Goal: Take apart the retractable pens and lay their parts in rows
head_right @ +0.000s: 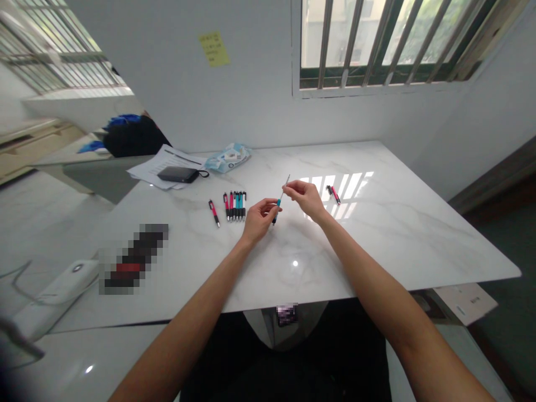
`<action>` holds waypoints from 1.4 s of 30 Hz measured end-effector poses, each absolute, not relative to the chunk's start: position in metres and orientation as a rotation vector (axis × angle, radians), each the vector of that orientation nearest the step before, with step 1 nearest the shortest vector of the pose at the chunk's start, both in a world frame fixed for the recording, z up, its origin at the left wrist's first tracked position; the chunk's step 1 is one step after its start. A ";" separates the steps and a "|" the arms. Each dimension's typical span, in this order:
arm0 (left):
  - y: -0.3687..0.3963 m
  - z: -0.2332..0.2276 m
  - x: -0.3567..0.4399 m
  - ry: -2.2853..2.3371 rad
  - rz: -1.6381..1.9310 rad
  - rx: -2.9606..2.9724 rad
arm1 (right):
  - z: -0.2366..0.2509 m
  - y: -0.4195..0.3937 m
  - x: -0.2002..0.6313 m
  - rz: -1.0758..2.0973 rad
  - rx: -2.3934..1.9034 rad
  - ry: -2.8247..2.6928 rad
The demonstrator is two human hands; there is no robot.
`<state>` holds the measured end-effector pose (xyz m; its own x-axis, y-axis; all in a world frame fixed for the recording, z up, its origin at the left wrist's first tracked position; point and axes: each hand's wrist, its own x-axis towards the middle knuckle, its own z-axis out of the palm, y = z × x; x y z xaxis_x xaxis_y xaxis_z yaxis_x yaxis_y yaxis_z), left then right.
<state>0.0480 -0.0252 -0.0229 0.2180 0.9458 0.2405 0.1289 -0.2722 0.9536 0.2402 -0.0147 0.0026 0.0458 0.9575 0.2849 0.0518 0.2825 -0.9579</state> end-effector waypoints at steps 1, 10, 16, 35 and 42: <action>-0.024 -0.024 0.048 1.051 1.171 1.607 | 0.004 -0.014 0.243 0.941 -1.041 -1.268; -0.020 -0.020 0.044 1.180 1.316 1.569 | 0.001 -0.017 0.239 0.792 -1.112 -1.448; -0.018 -0.019 0.042 1.136 1.412 1.498 | -0.011 -0.025 0.218 0.756 -1.151 -1.719; -0.013 -0.025 0.037 1.215 1.386 1.447 | 0.008 -0.013 0.291 0.234 -1.701 -1.782; -0.016 -0.022 0.040 1.196 1.318 1.510 | -0.006 0.000 0.316 0.153 -2.016 -1.626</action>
<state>0.0403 -0.0161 -0.0224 0.0163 0.9687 0.2475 0.1527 -0.2471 0.9569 0.3164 -0.0004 -0.0065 0.2655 0.9334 0.2412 0.8722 -0.1260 -0.4726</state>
